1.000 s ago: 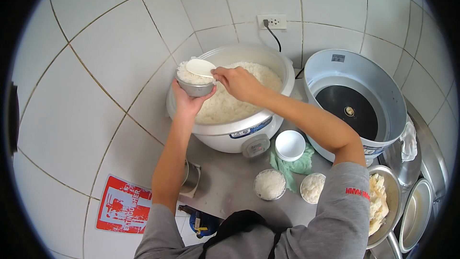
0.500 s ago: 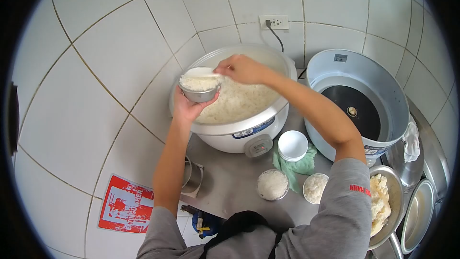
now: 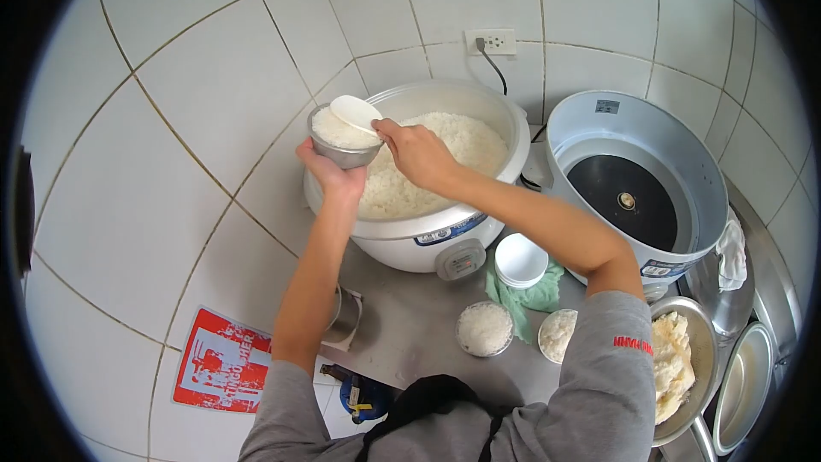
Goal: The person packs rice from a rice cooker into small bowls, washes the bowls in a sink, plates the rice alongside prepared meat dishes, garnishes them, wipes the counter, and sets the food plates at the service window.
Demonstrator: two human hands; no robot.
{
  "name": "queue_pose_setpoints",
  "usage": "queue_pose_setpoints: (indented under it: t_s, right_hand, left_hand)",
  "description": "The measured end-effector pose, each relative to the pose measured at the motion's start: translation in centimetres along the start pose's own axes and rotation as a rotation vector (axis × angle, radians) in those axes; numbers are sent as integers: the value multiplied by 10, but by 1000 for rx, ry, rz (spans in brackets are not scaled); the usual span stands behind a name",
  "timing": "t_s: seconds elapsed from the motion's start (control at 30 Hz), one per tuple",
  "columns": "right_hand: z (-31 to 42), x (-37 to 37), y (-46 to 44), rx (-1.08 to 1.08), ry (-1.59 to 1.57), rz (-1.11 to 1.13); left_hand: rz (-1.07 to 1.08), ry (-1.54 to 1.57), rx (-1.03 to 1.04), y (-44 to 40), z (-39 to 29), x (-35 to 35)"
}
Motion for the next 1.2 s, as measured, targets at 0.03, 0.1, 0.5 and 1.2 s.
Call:
queue_pose_setpoints:
  t_s: [0.03,0.1,0.5,1.2]
  right_hand:
    - [-4,-2,-2,6,39,83]
    - [-10,-10,-11,40,34,188]
    - [-59,7,-25,299,168,423]
    - [67,-19,-21,384,-83,325]
  left_hand:
    - [-52,-19,-60,5,-1,-2]
    - [-148,-59,-181,16,-5,-2]
    - [-196,16,-259,33,-10,-7]
    - [-89,-71,62,-9,-16,-48]
Point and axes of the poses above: each hand's wrist, its own y-axis away from the middle knuckle, its own x-axis out of the palm, z = x × y, the point moved 3 cm from there along -y, towards the middle knuckle, and after that the axes turned 9 degrees about y, right-handed, at the moved point
